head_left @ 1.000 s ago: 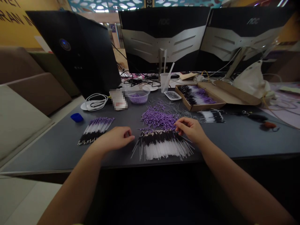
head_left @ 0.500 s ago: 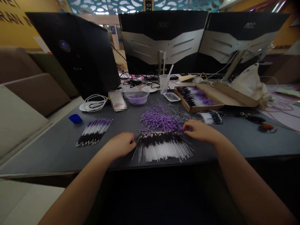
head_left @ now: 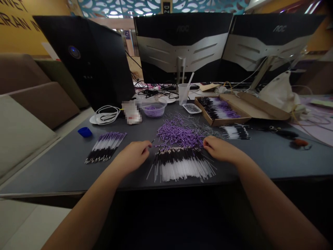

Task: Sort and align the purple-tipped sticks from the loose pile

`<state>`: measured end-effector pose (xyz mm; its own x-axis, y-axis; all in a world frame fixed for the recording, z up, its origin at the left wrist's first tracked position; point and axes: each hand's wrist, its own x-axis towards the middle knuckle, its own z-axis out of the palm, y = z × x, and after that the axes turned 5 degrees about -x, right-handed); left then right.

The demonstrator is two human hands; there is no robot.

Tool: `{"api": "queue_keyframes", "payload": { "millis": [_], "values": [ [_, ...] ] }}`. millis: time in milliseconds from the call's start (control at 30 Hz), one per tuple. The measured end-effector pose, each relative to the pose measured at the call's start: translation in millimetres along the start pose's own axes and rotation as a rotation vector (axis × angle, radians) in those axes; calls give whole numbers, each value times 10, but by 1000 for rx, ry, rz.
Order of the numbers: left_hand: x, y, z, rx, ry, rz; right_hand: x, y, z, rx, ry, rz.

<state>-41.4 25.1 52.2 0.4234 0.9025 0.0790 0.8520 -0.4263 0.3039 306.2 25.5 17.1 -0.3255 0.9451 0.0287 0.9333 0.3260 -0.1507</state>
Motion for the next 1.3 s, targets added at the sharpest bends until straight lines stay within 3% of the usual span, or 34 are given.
{"api": "queue_keyframes", "payload": {
  "millis": [200, 333, 467, 600, 800, 933, 1100, 1300],
  "values": [
    [22, 18, 80, -89, 272, 140, -1, 3, -14, 41, 134, -22],
    [19, 38, 170, -113, 403, 258, 38, 0, 9, 96, 130, -7],
    [42, 3, 269, -78, 502, 362, 90, 14, 61, 133, 224, -8],
    [71, -50, 308, -59, 485, 431, 115, 39, 92, 151, 327, -47],
    [16, 32, 201, 36, 532, 427, 47, -137, -5, 277, 302, -52],
    [-36, 152, 181, 65, 508, 520, -46, -426, -58, 601, 247, -51],
    [-49, 276, 341, 80, 477, 661, -85, -725, 14, 1228, 163, -126],
    [-32, 284, 476, 116, 445, 692, -24, -828, 157, 1485, 129, -155]
  ]
}}
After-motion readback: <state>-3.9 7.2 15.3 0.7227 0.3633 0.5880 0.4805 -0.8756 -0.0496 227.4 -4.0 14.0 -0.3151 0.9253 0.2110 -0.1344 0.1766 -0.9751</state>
